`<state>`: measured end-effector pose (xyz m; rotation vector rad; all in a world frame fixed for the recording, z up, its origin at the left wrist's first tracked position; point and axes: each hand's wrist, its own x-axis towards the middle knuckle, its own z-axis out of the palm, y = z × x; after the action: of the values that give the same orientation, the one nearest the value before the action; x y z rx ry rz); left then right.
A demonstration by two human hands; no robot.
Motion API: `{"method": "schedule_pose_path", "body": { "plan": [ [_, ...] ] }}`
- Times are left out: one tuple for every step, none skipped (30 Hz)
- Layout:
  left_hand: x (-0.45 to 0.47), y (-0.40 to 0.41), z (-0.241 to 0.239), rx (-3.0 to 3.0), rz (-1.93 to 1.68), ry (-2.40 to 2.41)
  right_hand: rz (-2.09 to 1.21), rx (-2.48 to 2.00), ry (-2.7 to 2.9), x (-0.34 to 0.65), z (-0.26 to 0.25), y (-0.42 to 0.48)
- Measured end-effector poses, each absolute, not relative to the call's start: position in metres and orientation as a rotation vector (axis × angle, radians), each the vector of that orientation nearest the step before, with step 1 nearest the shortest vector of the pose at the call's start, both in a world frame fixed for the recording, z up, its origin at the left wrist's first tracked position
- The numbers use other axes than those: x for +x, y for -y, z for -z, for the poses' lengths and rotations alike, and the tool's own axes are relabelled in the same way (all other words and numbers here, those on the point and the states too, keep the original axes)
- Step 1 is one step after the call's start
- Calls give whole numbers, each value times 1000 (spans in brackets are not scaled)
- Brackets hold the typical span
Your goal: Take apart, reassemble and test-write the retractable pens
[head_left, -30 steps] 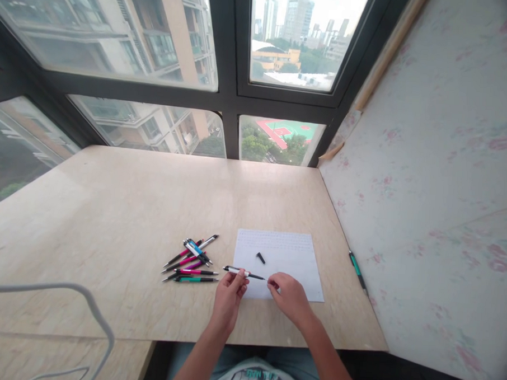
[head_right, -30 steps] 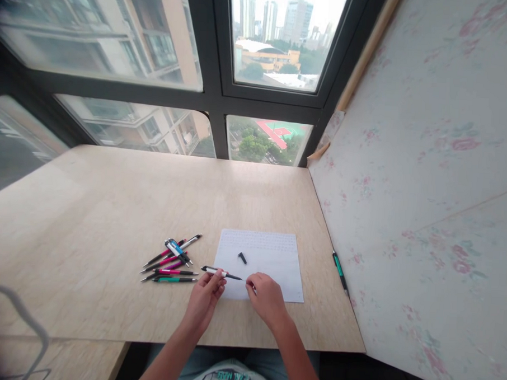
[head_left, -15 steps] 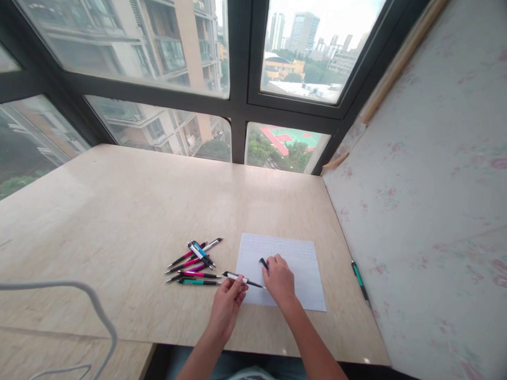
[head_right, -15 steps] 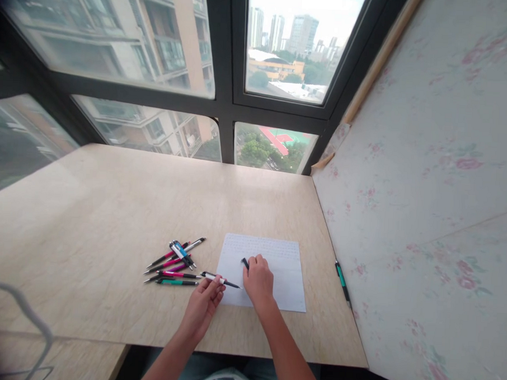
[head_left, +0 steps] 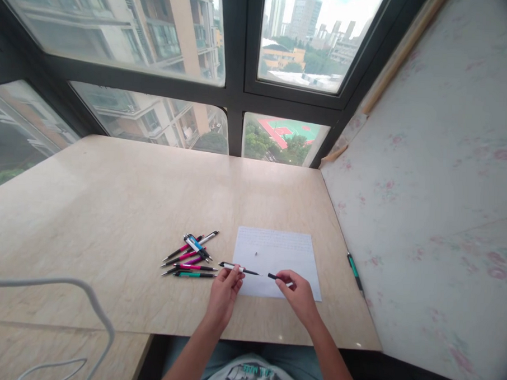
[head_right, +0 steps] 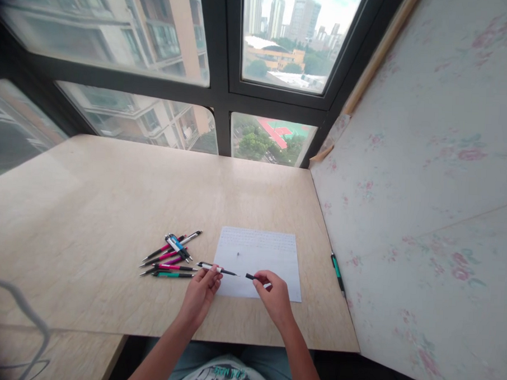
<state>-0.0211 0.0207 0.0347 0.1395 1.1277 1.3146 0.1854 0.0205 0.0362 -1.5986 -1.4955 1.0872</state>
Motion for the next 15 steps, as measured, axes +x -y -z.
{"method": "schedule_pose_path", "body": {
  "plan": [
    [-20,-21,-35,147,-1313,-1129,-1092,-1597,1486,187,-38,-18],
    [-19,-22,-35,154,-1311,-1131,-1094,-1596,1479,188,-39,-15],
    [-19,-22,-35,162,-1308,-1134,-1095,-1596,1475,189,-41,-14],
    [-18,-22,-36,170,-1302,-1137,-1094,-1596,1471,188,-42,-13],
    [-16,-21,-36,179,-1297,-1141,-1091,-1594,1470,187,-43,-12],
    [-14,-20,-36,190,-1289,-1143,-1084,-1592,1472,184,-45,-12],
    [-11,-19,-36,203,-1278,-1143,-1075,-1587,1478,181,-46,-12],
    [-7,-17,-37,220,-1264,-1140,-1069,-1579,1490,178,-46,-13],
    [-3,-14,-38,239,-1245,-1133,-1067,-1567,1509,173,-47,-13],
    [1,-11,-39,257,-1223,-1125,-1065,-1554,1529,169,-47,-13],
    [5,-9,-39,272,-1200,-1116,-1062,-1539,1549,165,-48,-13],
    [9,-6,-40,274,-1182,-1106,-1055,-1527,1564,161,-48,-13],
    [12,-4,-40,262,-1171,-1096,-1049,-1515,1578,158,-47,-13],
    [13,-3,-40,249,-1167,-1091,-1044,-1504,1588,155,-47,-14],
    [13,-2,-40,235,-1168,-1085,-1046,-1493,1593,154,-46,-14]
  ]
}}
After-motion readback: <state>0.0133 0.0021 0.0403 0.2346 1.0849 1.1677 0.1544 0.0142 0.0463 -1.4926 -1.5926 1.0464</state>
